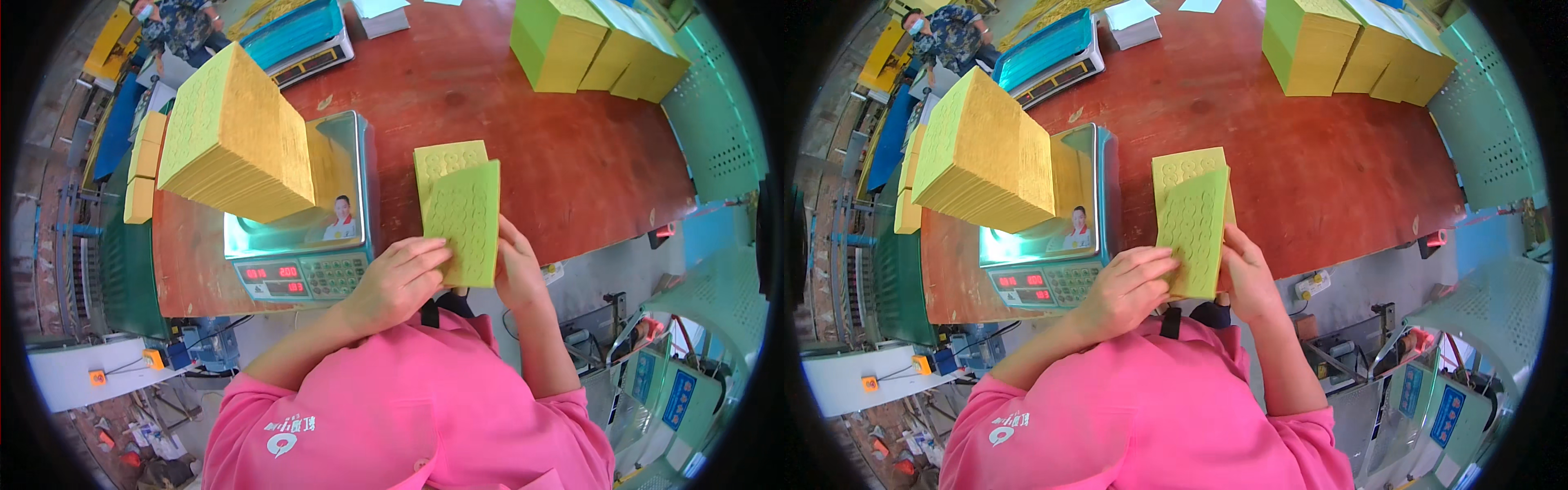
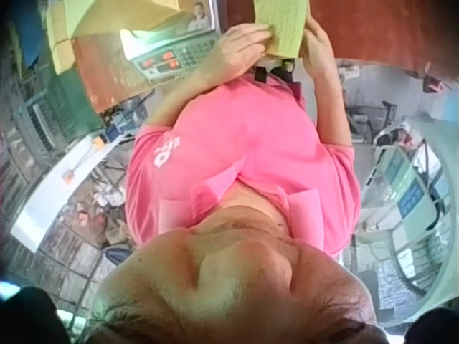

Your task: The recorder is weighing stacks of yellow textured paper sheets on a digital scale and organizing them on a workbench.

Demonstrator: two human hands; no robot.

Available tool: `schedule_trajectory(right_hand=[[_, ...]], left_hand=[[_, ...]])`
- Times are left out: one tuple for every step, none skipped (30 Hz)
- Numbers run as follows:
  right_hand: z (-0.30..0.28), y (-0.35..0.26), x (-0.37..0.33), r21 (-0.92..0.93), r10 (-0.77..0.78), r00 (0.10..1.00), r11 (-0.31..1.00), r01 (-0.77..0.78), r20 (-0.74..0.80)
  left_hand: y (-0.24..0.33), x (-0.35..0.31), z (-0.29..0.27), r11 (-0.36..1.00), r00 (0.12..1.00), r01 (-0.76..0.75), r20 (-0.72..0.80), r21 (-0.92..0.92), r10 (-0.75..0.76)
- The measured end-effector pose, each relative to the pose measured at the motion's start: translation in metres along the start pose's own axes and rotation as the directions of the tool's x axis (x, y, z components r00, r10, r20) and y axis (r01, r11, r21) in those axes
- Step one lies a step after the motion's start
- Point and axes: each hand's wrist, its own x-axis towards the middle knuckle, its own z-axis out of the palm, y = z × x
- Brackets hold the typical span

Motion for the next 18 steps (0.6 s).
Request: schedule_trajectory(right_hand=[[-0.009, -0.005, 0.004, -0.011, 0.023, 1.0, 1.0, -0.022, 0.022], [-0.016, -0.009, 0.009, -0.023, 0.045, 0.998, 0.999, -0.044, 0.047], [-0.023, -0.013, 0.016, -0.035, 0.064, 0.995, 0.998, -0.062, 0.078], [-0.025, -0.015, 0.023, -0.029, 0.074, 0.991, 0.997, -0.072, 0.114], [-0.025, -0.017, 0.028, 0.034, 0.082, 0.994, 0.996, -0.085, 0.077], [-0.024, -0.017, 0.034, 0.098, 0.092, 0.995, 0.991, -0.096, 0.042], [-0.03, -0.032, 0.029, 0.097, 0.104, 0.99, 0.989, -0.114, 0.099], [-0.04, -0.033, 0.032, 0.123, 0.108, 0.982, 0.984, -0.127, 0.155], [-0.046, -0.035, 0.036, -0.114, 0.038, 0.984, 0.993, -0.018, 0.174], [-0.046, -0.036, 0.039, -0.343, -0.028, 0.979, 0.934, 0.098, 0.203], [-0.042, -0.04, 0.041, -0.329, -0.021, 0.974, 0.94, 0.095, 0.224], [-0.04, -0.048, 0.04, -0.342, 0.094, 0.971, 0.939, -0.014, 0.22], [-0.039, -0.051, 0.04, -0.356, 0.208, 0.955, 0.926, -0.122, 0.213], [-0.038, -0.048, 0.042, -0.347, 0.212, 0.951, 0.929, -0.126, 0.224], [-0.038, -0.045, 0.044, -0.319, 0.126, 0.953, 0.947, -0.034, 0.274], [-0.038, -0.043, 0.045, -0.287, 0.038, 0.947, 0.956, 0.058, 0.319], [-0.036, -0.045, 0.044, -0.28, 0.039, 0.945, 0.958, 0.057, 0.324], [-0.033, -0.049, 0.043, -0.293, -0.032, 0.949, 0.948, 0.128, 0.314]], left_hand=[[-0.002, 0.007, 0.008, 1.0, 1.0, 0.023, 0.015, -0.001, -0.023], [-0.001, 0.013, 0.015, 0.999, 0.999, 0.041, 0.02, 0.014, -0.041], [-0.001, 0.019, 0.021, 0.997, 0.997, 0.072, 0.001, 0.016, -0.072], [-0.003, 0.024, 0.024, 0.994, 0.994, 0.106, -0.021, 0.028, -0.106], [-0.003, 0.028, 0.029, 0.989, 0.992, 0.128, -0.013, 0.067, -0.128], [-0.006, 0.03, 0.034, 0.985, 0.988, 0.152, -0.012, 0.086, -0.151], [-0.002, 0.035, 0.04, 0.977, 0.983, 0.179, 0.012, 0.119, -0.181], [0.0, 0.039, 0.044, 0.967, 0.976, 0.206, 0.035, 0.153, -0.214], [-0.003, 0.038, 0.044, 0.963, 0.968, 0.227, 0.072, 0.146, -0.239], [-0.002, 0.037, 0.043, 0.956, 0.964, 0.24, 0.075, 0.169, -0.256], [0.0, 0.037, 0.042, 0.948, 0.956, 0.273, 0.066, 0.165, -0.287], [0.002, 0.037, 0.042, 0.94, 0.947, 0.303, 0.057, 0.154, -0.315], [0.004, 0.037, 0.039, 0.936, 0.944, 0.311, 0.064, 0.167, -0.325], [0.008, 0.038, 0.034, 0.927, 0.935, 0.335, 0.065, 0.167, -0.349], [0.011, 0.041, 0.031, 0.919, 0.926, 0.357, 0.064, 0.166, -0.372], [0.013, 0.042, 0.028, 0.911, 0.918, 0.378, 0.062, 0.163, -0.392], [0.016, 0.043, 0.028, 0.909, 0.916, 0.38, 0.065, 0.17, -0.395], [0.018, 0.042, 0.027, 0.868, 0.875, 0.484, -0.096, 0.114, -0.475]])
